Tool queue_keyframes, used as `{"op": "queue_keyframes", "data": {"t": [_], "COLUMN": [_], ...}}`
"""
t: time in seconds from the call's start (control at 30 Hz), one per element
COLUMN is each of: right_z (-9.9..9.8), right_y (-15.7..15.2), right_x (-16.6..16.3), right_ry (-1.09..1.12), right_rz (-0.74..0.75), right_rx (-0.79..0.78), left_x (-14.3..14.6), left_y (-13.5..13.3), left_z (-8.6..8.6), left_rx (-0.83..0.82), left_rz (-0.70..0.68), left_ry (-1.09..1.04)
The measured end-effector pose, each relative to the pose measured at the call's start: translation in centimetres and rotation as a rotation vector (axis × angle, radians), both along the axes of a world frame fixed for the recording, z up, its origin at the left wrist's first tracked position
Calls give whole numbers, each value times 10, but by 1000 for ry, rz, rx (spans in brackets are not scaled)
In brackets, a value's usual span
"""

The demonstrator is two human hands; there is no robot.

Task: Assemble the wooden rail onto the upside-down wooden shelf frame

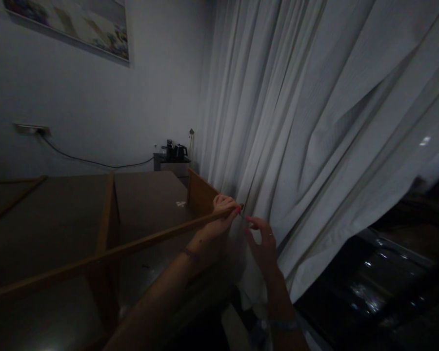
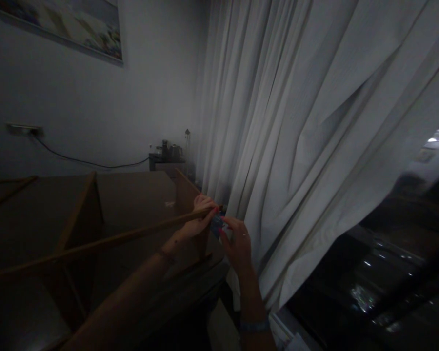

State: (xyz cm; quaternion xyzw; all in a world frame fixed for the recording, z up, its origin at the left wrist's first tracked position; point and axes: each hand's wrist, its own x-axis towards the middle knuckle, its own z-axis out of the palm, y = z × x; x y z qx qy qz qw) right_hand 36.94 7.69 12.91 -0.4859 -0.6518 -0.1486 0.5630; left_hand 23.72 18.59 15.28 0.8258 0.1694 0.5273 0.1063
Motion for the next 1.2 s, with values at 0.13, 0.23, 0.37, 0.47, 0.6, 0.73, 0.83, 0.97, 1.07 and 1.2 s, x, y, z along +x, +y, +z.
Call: {"op": "queue_keyframes", "data": {"t": [0.13, 0.23, 0.37, 0.47, 0.6, 0.73, 0.83, 0.97, 1.07, 1.2], "right_z": [9, 17, 19, 14, 11, 14, 15, 13, 11, 6], "right_y": [1, 5, 12, 11, 2, -3, 1, 10, 12, 8], "right_x": [-3, -15, -20, -14, -9, -14, -22, -30, -31, -19], "right_ry": [-53, 273, 787, 830, 515, 283, 525, 910, 901, 522], "right_rz": [49, 93, 337, 410, 201, 106, 197, 452, 430, 205], "right_rx": [-11, -55, -205, -290, -180, -183, -241, -366, -342, -195], "left_x": [-1, -1, -1, -2, -2, -1, 0, -1, -1, -1], "left_y": [0, 0, 0, 1, 0, -1, -2, -1, 0, 0], "left_z": [0, 0, 1, 1, 0, 1, 2, 1, -1, 0], "left_rx": [23, -9, -39, -34, -36, -49, -61, -47, -30, -45], "left_rz": [0, 22, 34, 25, 14, 21, 39, 35, 25, 25], "left_ry": [17, 44, 85, 94, 67, 59, 74, 71, 63, 43]}}
